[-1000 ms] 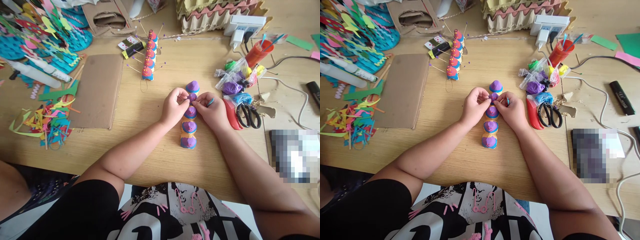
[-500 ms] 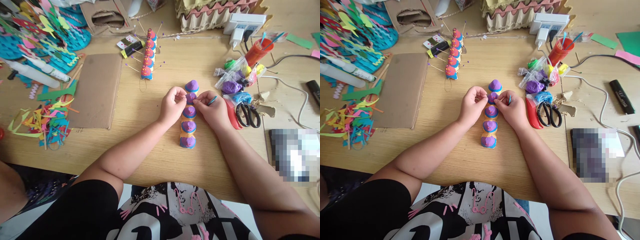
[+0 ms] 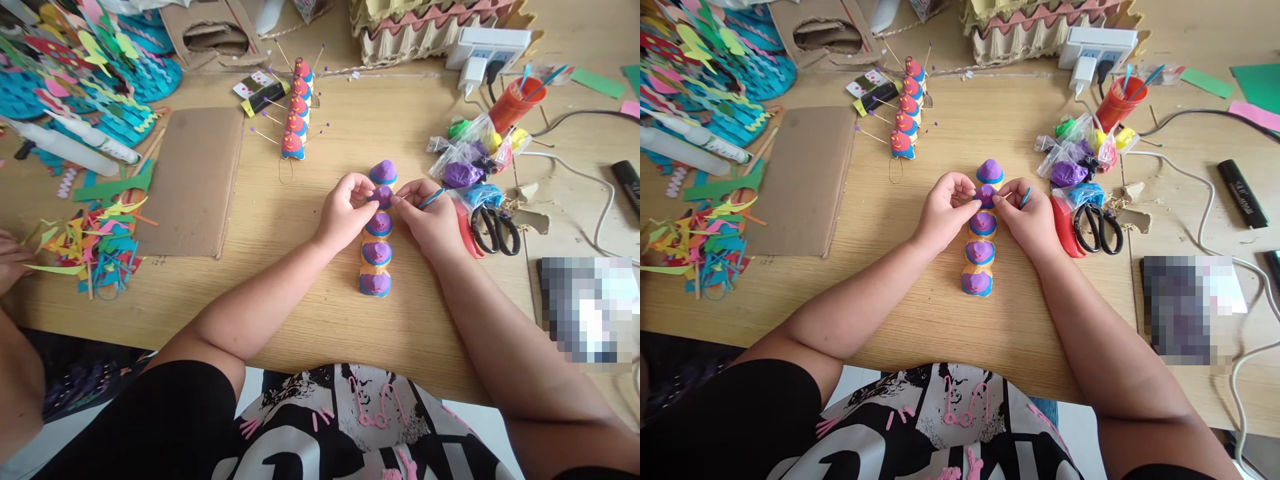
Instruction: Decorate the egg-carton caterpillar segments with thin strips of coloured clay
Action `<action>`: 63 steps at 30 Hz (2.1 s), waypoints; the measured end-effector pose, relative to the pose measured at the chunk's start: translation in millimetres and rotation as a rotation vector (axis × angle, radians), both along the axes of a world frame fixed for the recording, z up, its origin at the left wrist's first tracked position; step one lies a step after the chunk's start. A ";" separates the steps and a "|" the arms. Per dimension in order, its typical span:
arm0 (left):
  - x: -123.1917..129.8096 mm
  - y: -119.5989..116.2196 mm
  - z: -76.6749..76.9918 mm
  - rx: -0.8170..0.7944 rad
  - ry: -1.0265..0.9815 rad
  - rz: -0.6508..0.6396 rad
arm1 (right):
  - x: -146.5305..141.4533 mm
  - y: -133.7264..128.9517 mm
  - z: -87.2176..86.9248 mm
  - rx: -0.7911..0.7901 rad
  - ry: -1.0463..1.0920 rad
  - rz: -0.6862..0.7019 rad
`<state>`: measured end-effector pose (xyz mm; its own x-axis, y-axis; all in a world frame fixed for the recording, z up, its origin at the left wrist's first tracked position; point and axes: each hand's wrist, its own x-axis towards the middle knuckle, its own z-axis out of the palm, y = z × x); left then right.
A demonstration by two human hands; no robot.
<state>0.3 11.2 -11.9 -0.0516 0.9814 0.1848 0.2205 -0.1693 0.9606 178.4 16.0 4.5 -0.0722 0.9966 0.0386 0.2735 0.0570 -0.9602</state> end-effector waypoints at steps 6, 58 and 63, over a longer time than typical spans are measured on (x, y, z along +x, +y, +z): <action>-1.0 2.1 -3.0 0.013 0.013 -0.006 | -0.2 -0.5 0.6 0.005 -0.033 0.008; -5.4 11.0 -25.3 0.068 -0.027 -0.096 | -1.8 0.0 6.4 -0.022 -0.006 0.026; -5.3 12.1 -27.7 0.055 -0.049 -0.109 | -2.5 0.5 5.1 0.008 0.010 0.032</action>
